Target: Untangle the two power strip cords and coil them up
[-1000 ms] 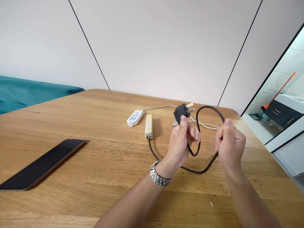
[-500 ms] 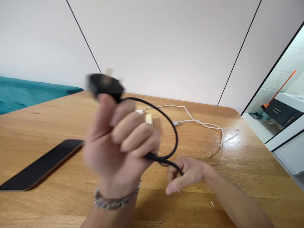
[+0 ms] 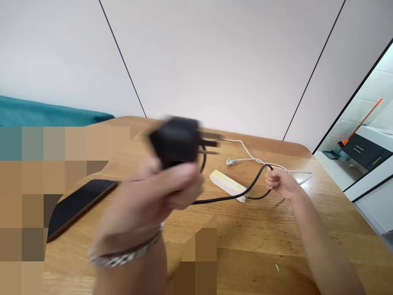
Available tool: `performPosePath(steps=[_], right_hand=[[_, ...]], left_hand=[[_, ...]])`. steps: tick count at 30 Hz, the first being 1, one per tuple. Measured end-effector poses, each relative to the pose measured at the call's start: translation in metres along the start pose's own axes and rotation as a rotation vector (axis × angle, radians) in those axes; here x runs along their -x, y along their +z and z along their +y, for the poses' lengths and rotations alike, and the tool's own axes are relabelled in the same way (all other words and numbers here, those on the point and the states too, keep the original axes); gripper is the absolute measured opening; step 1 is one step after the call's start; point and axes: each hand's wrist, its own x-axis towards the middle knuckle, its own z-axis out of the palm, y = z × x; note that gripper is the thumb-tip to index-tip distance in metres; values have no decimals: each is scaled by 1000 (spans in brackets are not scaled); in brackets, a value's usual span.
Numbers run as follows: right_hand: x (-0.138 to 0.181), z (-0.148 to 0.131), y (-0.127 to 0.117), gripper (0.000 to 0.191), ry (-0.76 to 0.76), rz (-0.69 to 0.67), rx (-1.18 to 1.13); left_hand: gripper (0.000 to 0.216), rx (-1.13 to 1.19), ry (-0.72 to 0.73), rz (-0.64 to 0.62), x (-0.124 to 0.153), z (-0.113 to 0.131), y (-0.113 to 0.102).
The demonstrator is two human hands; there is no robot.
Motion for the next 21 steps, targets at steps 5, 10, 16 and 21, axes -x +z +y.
performPosePath(steps=[5,10,16,21], right_hand=[[28,-27,17,36,-102,255,-71],[34,-29,21,43,-309,288,180],[49,-39,9,36,-76,-182,563],[38,-25,28,22,194,-147,741]], left_hand=[[44,-111,-92,-219,-39,-36,57],[45,37,-177,-200,-51,-52,61],[34,102,83,370,-66,-40,26],[41,100,394,587,-55,-23,25]])
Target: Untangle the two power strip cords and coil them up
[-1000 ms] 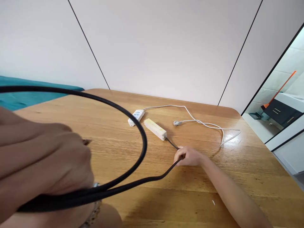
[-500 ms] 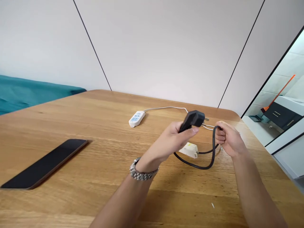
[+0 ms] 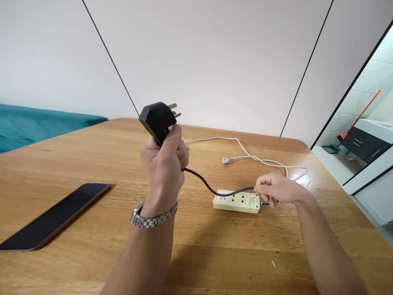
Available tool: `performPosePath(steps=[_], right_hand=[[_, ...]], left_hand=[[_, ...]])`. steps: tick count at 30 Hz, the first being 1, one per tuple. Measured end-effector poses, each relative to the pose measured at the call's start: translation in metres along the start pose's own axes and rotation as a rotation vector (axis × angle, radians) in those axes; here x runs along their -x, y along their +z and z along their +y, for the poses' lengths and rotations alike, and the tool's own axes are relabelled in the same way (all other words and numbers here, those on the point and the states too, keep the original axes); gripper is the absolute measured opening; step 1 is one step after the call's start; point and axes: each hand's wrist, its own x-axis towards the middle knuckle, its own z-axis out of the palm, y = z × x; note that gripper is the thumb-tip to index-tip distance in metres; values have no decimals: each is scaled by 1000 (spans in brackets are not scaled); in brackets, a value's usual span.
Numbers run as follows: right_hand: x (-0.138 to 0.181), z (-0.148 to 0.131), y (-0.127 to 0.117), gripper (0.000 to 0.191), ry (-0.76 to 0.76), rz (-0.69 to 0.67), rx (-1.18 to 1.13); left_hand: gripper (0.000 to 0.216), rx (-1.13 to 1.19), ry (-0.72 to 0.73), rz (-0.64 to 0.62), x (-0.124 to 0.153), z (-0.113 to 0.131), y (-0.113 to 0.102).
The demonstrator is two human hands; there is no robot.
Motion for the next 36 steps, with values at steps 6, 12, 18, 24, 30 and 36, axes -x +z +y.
performPosePath(steps=[6,12,18,24,30,36], right_hand=[[-35,7,11,29,-69,515,-475],[-29,0,24,33,-400,731,-676],[-14,-14,62,34,-711,793,105],[-17,-12,83,41,-863,1045,356],[-47,19,75,58,-1006,879,149],[-83,55,87,92,-897,489,364]], left_hand=[[43,133,-2,-238,40,2,19],[44,155,-591,-442,51,-35,36],[48,168,-721,-438,54,-59,43],[37,246,-669,-315,48,-54,43],[36,504,-615,-308,27,-22,28],[37,637,-423,-216,18,-5,11]])
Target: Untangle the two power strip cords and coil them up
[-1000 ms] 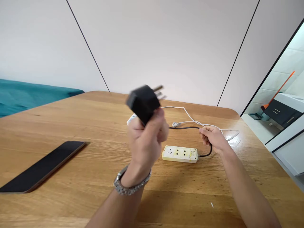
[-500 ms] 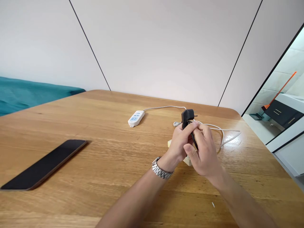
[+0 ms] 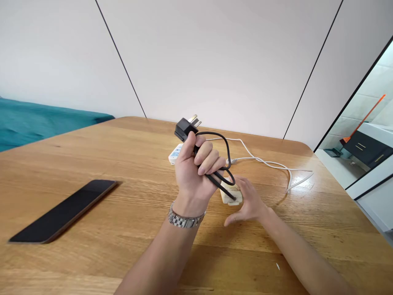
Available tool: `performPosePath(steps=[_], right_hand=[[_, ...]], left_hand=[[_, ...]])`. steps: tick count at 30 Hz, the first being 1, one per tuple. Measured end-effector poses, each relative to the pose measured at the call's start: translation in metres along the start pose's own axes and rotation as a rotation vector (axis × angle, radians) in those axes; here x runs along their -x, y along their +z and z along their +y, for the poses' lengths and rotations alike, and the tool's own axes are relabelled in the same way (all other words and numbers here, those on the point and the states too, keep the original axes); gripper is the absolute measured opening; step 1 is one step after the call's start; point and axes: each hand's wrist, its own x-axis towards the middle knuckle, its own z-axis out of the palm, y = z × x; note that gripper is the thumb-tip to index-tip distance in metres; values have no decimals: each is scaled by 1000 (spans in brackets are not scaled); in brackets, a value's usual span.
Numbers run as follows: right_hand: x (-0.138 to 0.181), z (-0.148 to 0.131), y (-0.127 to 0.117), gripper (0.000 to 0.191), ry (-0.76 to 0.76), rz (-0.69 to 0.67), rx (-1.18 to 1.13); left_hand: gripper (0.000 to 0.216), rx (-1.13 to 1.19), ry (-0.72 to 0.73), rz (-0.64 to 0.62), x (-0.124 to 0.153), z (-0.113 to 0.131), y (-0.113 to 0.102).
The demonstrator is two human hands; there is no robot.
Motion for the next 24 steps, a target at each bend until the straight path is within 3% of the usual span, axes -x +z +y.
performPosePath(steps=[2,5,11,16,19,24], right_hand=[[2,1,8,66,81,5,-25],[0,0,3,38,242,135,-202],[-15,-2,-56,54,427,208,-548],[-18,-24,-79,59,366,178,-643],[-19,-38,-75,56,261,274,-549],[-21,-48,-62,51,111,507,-289]], left_hand=[[37,0,-4,-2,-1,0,-2],[39,-46,-117,-14,-5,1,-4],[44,-144,-327,-229,-21,7,-26],[52,-109,-555,-384,-27,-22,-42],[57,-112,-665,-388,-25,-42,-44],[61,-239,-581,-377,-24,-53,-50]])
